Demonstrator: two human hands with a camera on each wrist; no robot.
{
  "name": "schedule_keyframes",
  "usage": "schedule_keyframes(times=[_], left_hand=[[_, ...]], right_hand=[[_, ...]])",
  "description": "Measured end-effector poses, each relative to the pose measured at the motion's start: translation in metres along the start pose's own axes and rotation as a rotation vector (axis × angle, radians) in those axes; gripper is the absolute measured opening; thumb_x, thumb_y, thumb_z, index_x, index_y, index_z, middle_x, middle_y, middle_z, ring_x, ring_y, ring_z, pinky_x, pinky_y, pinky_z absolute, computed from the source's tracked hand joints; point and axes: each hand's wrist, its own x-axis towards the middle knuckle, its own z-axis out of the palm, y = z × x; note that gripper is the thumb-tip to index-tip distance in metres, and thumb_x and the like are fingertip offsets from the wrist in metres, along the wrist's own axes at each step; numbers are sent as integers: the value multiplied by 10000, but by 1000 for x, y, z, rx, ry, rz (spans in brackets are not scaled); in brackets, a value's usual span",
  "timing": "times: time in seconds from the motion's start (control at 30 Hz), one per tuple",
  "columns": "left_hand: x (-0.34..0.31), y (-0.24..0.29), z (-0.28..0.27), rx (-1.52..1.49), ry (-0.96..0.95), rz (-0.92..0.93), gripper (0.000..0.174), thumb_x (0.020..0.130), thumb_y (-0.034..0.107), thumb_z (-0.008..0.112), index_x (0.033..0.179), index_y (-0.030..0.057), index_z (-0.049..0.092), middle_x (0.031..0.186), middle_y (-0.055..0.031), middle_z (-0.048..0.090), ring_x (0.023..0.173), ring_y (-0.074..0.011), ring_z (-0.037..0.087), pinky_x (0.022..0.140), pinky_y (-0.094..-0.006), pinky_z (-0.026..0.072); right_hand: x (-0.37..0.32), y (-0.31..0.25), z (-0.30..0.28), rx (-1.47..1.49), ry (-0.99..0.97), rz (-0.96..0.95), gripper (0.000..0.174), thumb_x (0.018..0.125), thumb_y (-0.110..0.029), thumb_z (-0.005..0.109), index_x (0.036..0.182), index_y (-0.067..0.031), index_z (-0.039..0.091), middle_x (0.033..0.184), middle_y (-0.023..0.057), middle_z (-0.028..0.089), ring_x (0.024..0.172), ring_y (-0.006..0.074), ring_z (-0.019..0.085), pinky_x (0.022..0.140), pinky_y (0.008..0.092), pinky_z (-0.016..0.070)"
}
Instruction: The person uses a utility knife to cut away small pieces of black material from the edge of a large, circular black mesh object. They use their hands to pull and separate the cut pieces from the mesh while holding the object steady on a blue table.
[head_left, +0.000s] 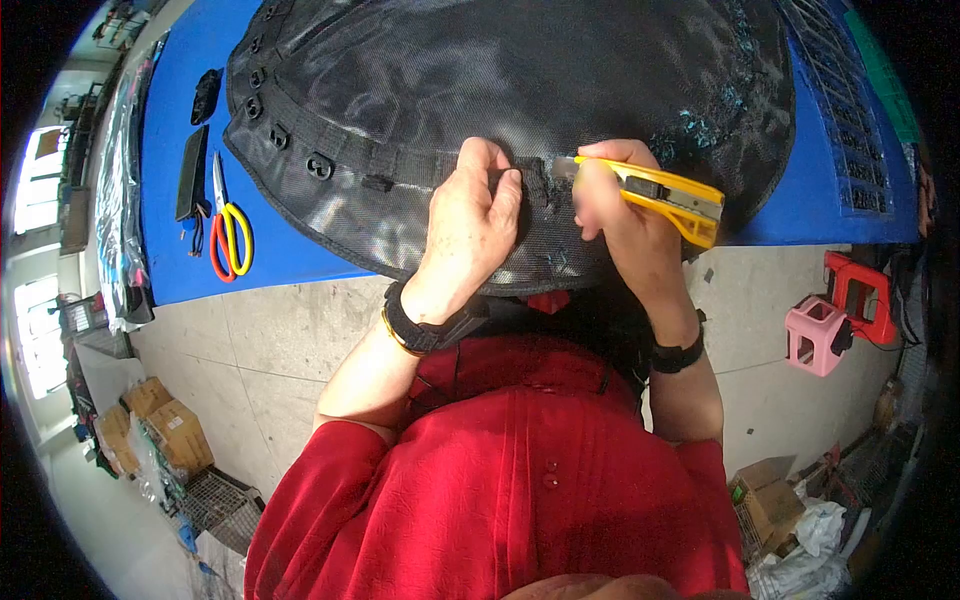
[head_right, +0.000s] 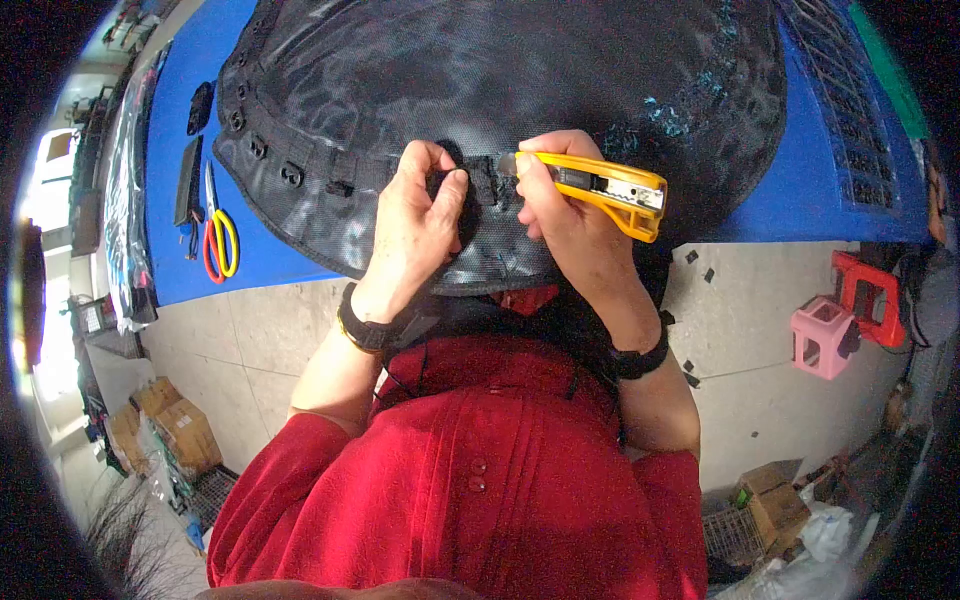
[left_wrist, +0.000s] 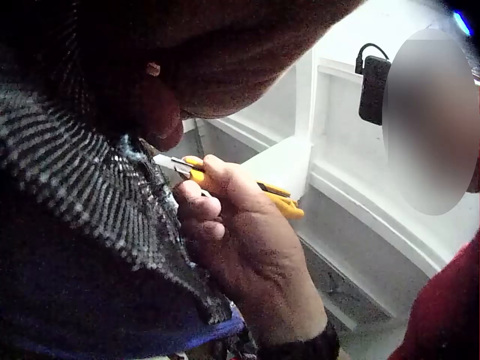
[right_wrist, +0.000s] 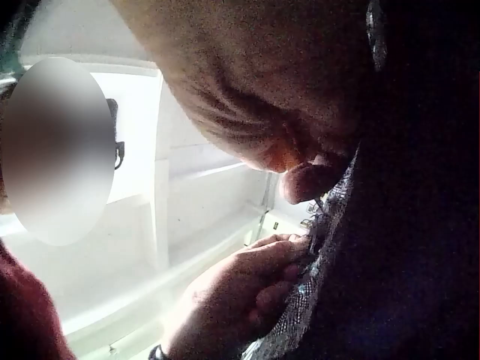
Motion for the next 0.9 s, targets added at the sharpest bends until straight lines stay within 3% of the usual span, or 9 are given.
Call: schedule_keyframes(times=[0.07,0.17,0.37,0.47,0.8,0.9], left_hand=[[-1,4,-1,7,-10,-24,127,1034,111,624,1119,47,553,815,-218,683,804,-408,733,728,-471,553],[1,-10,4,33,38,85,127,1062,135,635,1097,72,529,710,-48,634,478,-130,602,441,-309,470],[1,-8,3,26,26,52,130,1064,139,634,1100,71,530,717,-47,638,487,-126,601,446,-307,472],[0,-2,2,-9,9,-2,122,1031,107,623,1107,44,552,766,-203,653,733,-391,703,687,-459,538],[0,-2,1,19,11,6,126,1032,117,629,1100,44,551,826,-229,680,817,-434,724,739,-484,554],[-1,-1,2,11,9,3,130,1032,117,627,1102,39,549,839,-237,682,830,-443,721,747,-487,553]], right_hand=[[3,-2,6,17,18,14,169,1077,-165,621,1204,-55,643,813,22,668,656,58,615,599,215,501],[7,3,8,16,26,0,171,1077,-164,623,1200,-47,642,822,27,675,667,63,628,603,218,509],[11,3,11,19,45,29,169,1073,-158,624,1196,-42,640,836,38,679,661,70,628,598,224,516],[12,2,12,15,39,34,163,1070,-159,628,1184,-43,638,831,39,673,652,71,623,586,225,511],[10,8,7,-81,-21,17,129,1061,-153,615,1160,-74,637,839,18,652,626,57,595,559,220,490],[9,11,7,-154,-26,-92,121,1061,-157,610,1150,-79,637,836,9,640,621,53,585,555,217,480]])
